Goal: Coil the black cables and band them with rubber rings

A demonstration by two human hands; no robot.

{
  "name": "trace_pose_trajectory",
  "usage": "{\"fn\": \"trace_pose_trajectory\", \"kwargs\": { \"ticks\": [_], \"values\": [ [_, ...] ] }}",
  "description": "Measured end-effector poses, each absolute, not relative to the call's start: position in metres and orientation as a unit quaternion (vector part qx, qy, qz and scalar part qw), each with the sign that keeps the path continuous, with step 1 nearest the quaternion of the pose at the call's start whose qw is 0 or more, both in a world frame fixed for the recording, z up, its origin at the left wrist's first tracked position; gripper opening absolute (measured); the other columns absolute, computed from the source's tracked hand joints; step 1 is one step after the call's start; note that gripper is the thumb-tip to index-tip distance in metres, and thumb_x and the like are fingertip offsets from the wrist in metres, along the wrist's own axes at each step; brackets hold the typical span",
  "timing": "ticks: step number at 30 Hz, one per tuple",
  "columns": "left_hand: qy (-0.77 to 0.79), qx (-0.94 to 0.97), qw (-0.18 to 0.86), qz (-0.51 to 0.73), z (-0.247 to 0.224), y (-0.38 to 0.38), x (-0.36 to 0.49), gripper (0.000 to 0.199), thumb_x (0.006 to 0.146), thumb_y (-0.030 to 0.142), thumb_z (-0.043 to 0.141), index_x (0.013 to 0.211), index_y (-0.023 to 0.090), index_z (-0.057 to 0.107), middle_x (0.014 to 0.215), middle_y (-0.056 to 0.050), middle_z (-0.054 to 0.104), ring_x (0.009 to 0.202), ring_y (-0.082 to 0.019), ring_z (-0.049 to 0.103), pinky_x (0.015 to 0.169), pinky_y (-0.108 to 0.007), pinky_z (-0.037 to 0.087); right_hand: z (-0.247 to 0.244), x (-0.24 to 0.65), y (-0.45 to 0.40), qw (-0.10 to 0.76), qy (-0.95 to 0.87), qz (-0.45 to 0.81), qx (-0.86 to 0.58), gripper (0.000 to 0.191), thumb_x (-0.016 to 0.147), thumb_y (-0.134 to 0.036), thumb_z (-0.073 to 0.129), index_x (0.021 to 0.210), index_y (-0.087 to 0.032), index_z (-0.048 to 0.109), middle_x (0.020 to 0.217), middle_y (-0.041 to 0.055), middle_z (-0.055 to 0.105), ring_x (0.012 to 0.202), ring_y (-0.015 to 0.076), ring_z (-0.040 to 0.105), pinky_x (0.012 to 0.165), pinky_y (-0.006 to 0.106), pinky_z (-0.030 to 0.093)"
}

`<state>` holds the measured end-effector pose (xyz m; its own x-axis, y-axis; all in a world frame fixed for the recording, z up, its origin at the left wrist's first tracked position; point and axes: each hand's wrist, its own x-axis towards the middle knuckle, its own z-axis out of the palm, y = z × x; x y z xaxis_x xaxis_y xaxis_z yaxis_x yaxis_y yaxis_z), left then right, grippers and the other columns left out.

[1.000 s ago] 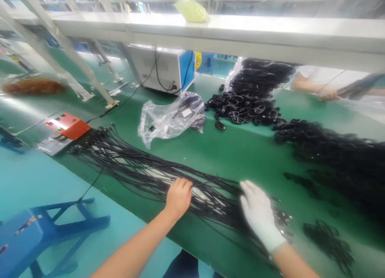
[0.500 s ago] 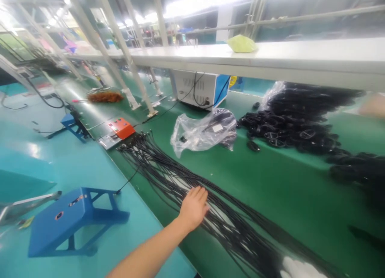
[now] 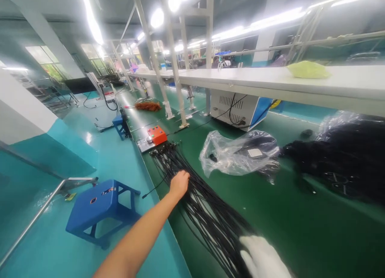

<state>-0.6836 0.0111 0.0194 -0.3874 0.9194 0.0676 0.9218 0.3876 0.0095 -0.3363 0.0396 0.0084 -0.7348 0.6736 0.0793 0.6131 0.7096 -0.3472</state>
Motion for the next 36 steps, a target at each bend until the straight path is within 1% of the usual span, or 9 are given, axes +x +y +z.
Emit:
{"fn": "trace_pose_trajectory", "kwargs": {
  "ticks": [3,8,11,16,19,22,28,31,36],
  "values": [
    [-0.829,-0.558,0.03,0.001,0.017,0.025,-0.703,0.03,0.09,0.031,0.052,0.116,0.016,0.054,0.117,-0.009,0.056,0.099,-0.02,0.058,0.083,-0.041,0.051,0.012,-0.38,0.04,0.094,-0.919,0.177,-0.338,0.026,0.085,-0.025,0.044,0.102,-0.026,0.064,0.099,0.0069,0.067,0.087,0.0231,0.063,0.076,0.034,0.051],
    [-0.797,-0.603,0.023,0.023,0.023,0.042,-0.736,0.03,0.09,0.031,0.052,0.116,0.016,0.054,0.117,-0.009,0.056,0.099,-0.02,0.058,0.084,-0.041,0.05,0.019,-0.419,0.046,0.071,-0.92,0.194,-0.334,0.026,0.084,-0.019,0.044,0.099,-0.024,0.065,0.098,0.0069,0.066,0.085,0.0225,0.06,0.075,0.033,0.047],
    [-0.788,-0.614,0.026,0.031,0.03,0.049,-0.76,0.029,0.09,0.031,0.052,0.115,0.016,0.054,0.117,-0.009,0.056,0.099,-0.02,0.058,0.084,-0.041,0.05,0.023,-0.443,0.054,0.06,-0.927,0.192,-0.317,0.03,0.085,-0.015,0.041,0.101,-0.024,0.064,0.1,0.0073,0.065,0.088,0.0235,0.058,0.077,0.034,0.044],
    [-0.791,-0.61,0.046,0.037,0.04,0.069,-0.785,0.029,0.091,0.031,0.051,0.115,0.017,0.054,0.118,-0.009,0.056,0.099,-0.02,0.058,0.084,-0.041,0.05,0.017,-0.501,0.065,0.026,-0.939,0.188,-0.288,0.035,0.085,-0.014,0.04,0.112,-0.024,0.061,0.118,0.0055,0.061,0.105,0.024,0.052,0.089,0.034,0.038],
    [-0.784,-0.618,0.041,0.043,0.037,0.079,-0.789,0.029,0.09,0.031,0.052,0.116,0.017,0.054,0.118,-0.009,0.056,0.1,-0.02,0.058,0.084,-0.041,0.05,0.006,-0.527,0.066,0.016,-0.936,0.174,-0.304,0.037,0.084,-0.017,0.044,0.118,-0.018,0.058,0.125,0.0099,0.057,0.107,0.028,0.051,0.088,0.038,0.036],
    [-0.764,-0.642,0.009,0.063,0.029,0.081,-0.788,0.029,0.09,0.031,0.052,0.115,0.017,0.054,0.117,-0.009,0.056,0.099,-0.02,0.058,0.084,-0.04,0.05,-0.004,-0.536,0.064,0.003,-0.933,0.166,-0.32,0.046,0.08,-0.021,0.05,0.125,-0.014,0.053,0.132,0.0139,0.051,0.105,0.0324,0.049,0.084,0.043,0.036],
    [-0.778,-0.626,0.016,0.055,0.023,0.061,-0.794,0.025,0.091,0.029,0.051,0.113,0.018,0.056,0.119,-0.009,0.056,0.104,-0.021,0.056,0.089,-0.043,0.048,-0.018,-0.532,0.051,0.005,-0.95,0.113,-0.291,0.057,0.079,-0.029,0.048,0.134,-0.016,0.045,0.146,0.0071,0.036,0.108,0.0332,0.042,0.087,0.049,0.033],
    [-0.816,-0.576,0.033,0.05,0.02,0.048,-0.796,0.02,0.091,0.025,0.051,0.107,0.018,0.059,0.114,-0.009,0.058,0.104,-0.022,0.055,0.089,-0.043,0.047,-0.023,-0.532,0.044,-0.017,-0.947,0.103,-0.304,0.059,0.079,-0.029,0.048,0.136,-0.014,0.043,0.146,0.0076,0.034,0.106,0.0332,0.042,0.084,0.049,0.035],
    [-0.874,-0.481,0.033,0.054,0.012,0.038,-0.801,0.03,0.09,0.031,0.052,0.116,0.017,0.054,0.117,-0.009,0.056,0.098,-0.02,0.058,0.083,-0.04,0.051,-0.027,-0.53,0.039,-0.016,-0.945,0.114,-0.306,0.052,0.082,-0.029,0.044,0.133,-0.017,0.047,0.146,0.0059,0.036,0.105,0.0329,0.044,0.083,0.049,0.036]
  ]
}}
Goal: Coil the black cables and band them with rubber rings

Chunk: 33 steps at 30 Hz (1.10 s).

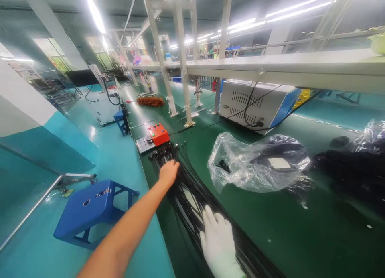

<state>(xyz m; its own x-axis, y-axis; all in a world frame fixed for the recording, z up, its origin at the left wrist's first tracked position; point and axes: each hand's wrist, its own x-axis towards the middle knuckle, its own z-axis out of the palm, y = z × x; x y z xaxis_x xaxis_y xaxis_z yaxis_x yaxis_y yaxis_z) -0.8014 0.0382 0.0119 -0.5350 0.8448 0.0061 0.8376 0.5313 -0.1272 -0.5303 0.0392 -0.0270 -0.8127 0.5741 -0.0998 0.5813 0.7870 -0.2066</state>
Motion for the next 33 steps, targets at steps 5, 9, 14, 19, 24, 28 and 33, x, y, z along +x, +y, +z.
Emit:
{"fn": "trace_pose_trajectory", "kwargs": {
  "ticks": [5,9,14,19,24,28,33],
  "values": [
    [-0.896,-0.439,0.027,0.056,0.02,0.026,-0.799,0.03,0.09,0.031,0.053,0.115,0.015,0.054,0.115,-0.009,0.057,0.097,-0.02,0.059,0.081,-0.04,0.051,-0.023,-0.528,0.035,0.011,0.946,-0.13,0.296,0.049,0.082,-0.029,0.044,0.13,-0.018,0.051,0.143,0.006,0.041,0.112,0.0342,0.044,0.089,0.051,0.034],
    [-0.873,-0.485,0.049,0.027,0.023,0.018,-0.777,0.033,0.093,0.025,0.043,0.126,0.023,0.048,0.132,-0.008,0.049,0.12,-0.022,0.046,0.095,-0.038,0.044,-0.019,-0.522,0.027,0.027,0.932,-0.151,0.327,0.052,0.082,-0.035,0.046,0.131,-0.015,0.05,0.146,0.0093,0.034,0.125,0.0336,0.038,0.1,0.051,0.029],
    [-0.828,-0.56,0.021,0.007,0.005,0.015,-0.756,0.035,0.088,0.039,0.05,0.118,0.023,0.058,0.128,-0.005,0.056,0.13,-0.026,0.035,0.109,-0.044,0.025,-0.019,-0.496,0.024,0.062,0.939,-0.152,0.301,0.059,0.085,-0.038,0.043,0.139,-0.015,0.037,0.149,0.0076,0.023,0.135,0.0325,0.026,0.108,0.056,0.015],
    [-0.851,-0.525,0.017,-0.011,-0.016,0.01,-0.753,0.049,0.087,0.045,0.048,0.118,0.007,0.058,0.129,-0.02,0.053,0.128,-0.034,0.037,0.104,-0.05,0.029,-0.016,-0.49,0.026,0.088,0.928,-0.157,0.325,0.066,0.084,-0.039,0.044,0.142,-0.01,0.029,0.15,0.0117,0.015,0.138,0.0311,0.018,0.111,0.055,0.009],
    [-0.865,-0.498,0.046,-0.042,-0.018,-0.001,-0.746,0.052,0.088,0.041,0.048,0.131,0.012,0.046,0.139,-0.014,0.045,0.129,-0.027,0.039,0.104,-0.04,0.034,0.001,-0.483,0.024,0.062,0.912,-0.206,0.351,0.058,0.083,-0.029,0.044,0.137,-0.009,0.039,0.144,0.0133,0.036,0.133,0.0301,0.032,0.111,0.05,0.019],
    [-0.874,-0.469,0.074,-0.098,-0.014,-0.016,-0.718,0.036,0.091,0.027,0.042,0.122,0.013,0.054,0.125,-0.014,0.057,0.118,-0.026,0.049,0.098,-0.039,0.039,0.012,-0.421,0.044,-0.063,0.851,-0.291,0.433,0.047,0.088,-0.032,0.029,0.119,-0.015,0.059,0.121,0.0103,0.061,0.113,0.0244,0.055,0.102,0.04,0.037],
    [-0.821,-0.547,0.03,-0.159,-0.011,-0.01,-0.647,0.022,0.09,0.022,0.045,0.096,0.019,0.065,0.099,-0.006,0.066,0.096,-0.021,0.056,0.086,-0.034,0.046,0.007,-0.299,0.073,-0.099,0.754,-0.286,0.583,0.049,0.085,-0.041,0.031,0.112,-0.013,0.061,0.119,0.0104,0.062,0.112,0.0254,0.054,0.102,0.041,0.037]
  ]
}}
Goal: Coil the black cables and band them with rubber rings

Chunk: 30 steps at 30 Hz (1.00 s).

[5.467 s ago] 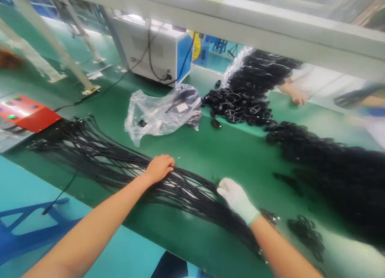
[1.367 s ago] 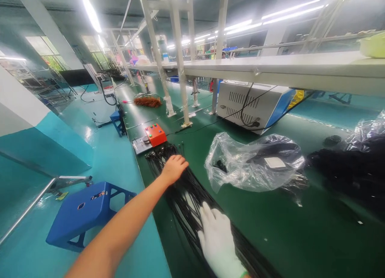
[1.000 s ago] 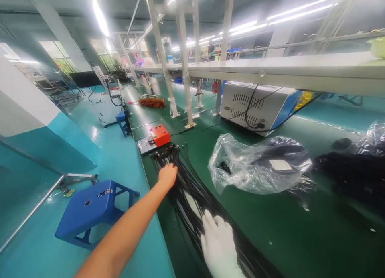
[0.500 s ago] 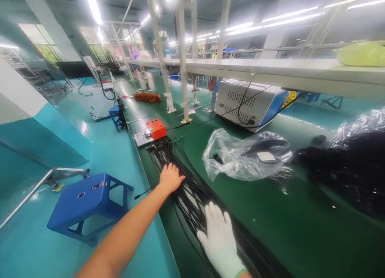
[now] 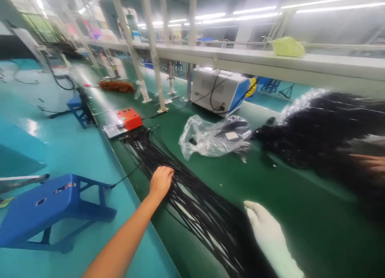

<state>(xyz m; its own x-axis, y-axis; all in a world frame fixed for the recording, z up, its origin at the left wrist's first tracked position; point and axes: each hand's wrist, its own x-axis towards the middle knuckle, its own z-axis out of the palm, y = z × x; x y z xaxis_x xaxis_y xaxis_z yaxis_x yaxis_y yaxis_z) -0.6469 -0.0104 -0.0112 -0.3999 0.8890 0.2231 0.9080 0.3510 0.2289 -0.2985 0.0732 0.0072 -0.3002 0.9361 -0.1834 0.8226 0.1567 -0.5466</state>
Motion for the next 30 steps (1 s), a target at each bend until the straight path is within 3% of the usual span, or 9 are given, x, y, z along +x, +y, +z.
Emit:
{"fn": "trace_pose_trajectory", "kwargs": {
  "ticks": [5,8,12,15,19,22,30],
  "values": [
    [-0.74,-0.651,0.0,-0.17,-0.012,0.029,-0.561,0.025,0.086,0.014,0.048,0.098,0.026,0.066,0.1,-0.003,0.066,0.093,-0.019,0.057,0.079,-0.03,0.047,-0.011,-0.216,0.069,0.068,-0.759,0.245,-0.599,0.049,0.083,-0.035,0.035,0.114,-0.006,0.06,0.118,0.0151,0.061,0.112,0.0288,0.053,0.102,0.045,0.036],
    [-0.729,-0.667,0.009,-0.155,-0.009,0.043,-0.533,0.019,0.083,0.014,0.052,0.086,0.024,0.068,0.088,-0.003,0.067,0.084,-0.019,0.059,0.073,-0.029,0.048,-0.021,-0.192,0.066,0.065,-0.783,0.244,-0.568,0.041,0.079,-0.032,0.046,0.108,-0.011,0.064,0.108,0.0139,0.065,0.105,0.0306,0.056,0.095,0.046,0.04],
    [-0.767,-0.618,0.068,-0.162,0.003,0.031,-0.519,0.024,0.091,0.02,0.04,0.101,0.022,0.062,0.107,-0.006,0.063,0.104,-0.019,0.055,0.09,-0.029,0.043,-0.026,-0.168,0.067,0.079,-0.801,0.259,-0.534,0.03,0.081,-0.033,0.046,0.092,-0.016,0.069,0.094,0.0108,0.068,0.094,0.0284,0.059,0.088,0.044,0.044],
    [-0.803,-0.566,0.101,-0.158,0.011,0.007,-0.506,0.029,0.092,0.018,0.033,0.107,0.016,0.058,0.115,-0.011,0.058,0.11,-0.021,0.051,0.094,-0.032,0.04,-0.018,-0.144,0.069,0.114,-0.797,0.258,-0.534,0.039,0.086,-0.035,0.04,0.106,-0.013,0.064,0.109,0.0118,0.065,0.104,0.0256,0.056,0.097,0.042,0.04],
    [-0.825,-0.547,0.09,-0.111,0.015,-0.03,-0.482,0.018,0.082,0.021,0.047,0.089,0.014,0.062,0.098,-0.016,0.06,0.1,-0.032,0.052,0.084,-0.045,0.041,0.007,-0.098,0.074,0.197,-0.78,0.255,-0.536,0.044,0.088,-0.042,0.035,0.113,-0.015,0.06,0.118,0.0085,0.061,0.111,0.0224,0.054,0.104,0.04,0.035],
    [-0.804,-0.588,0.051,-0.073,0.015,-0.047,-0.455,0.007,0.07,0.018,0.056,0.069,0.018,0.063,0.082,-0.012,0.063,0.097,-0.034,0.052,0.087,-0.05,0.035,0.028,-0.061,0.077,0.221,-0.768,0.233,-0.555,0.043,0.084,-0.045,0.04,0.108,-0.018,0.063,0.115,0.0068,0.064,0.109,0.0246,0.055,0.103,0.043,0.036],
    [-0.701,-0.697,-0.039,-0.146,0.02,-0.003,-0.341,0.013,0.072,0.034,0.063,0.069,0.022,0.065,0.072,-0.002,0.065,0.079,-0.021,0.061,0.08,-0.034,0.042,0.075,0.018,0.033,0.284,-0.749,0.169,-0.574,0.039,0.079,-0.045,0.046,0.106,-0.023,0.064,0.113,0.0025,0.065,0.107,0.0264,0.058,0.1,0.044,0.04]
  ]
}}
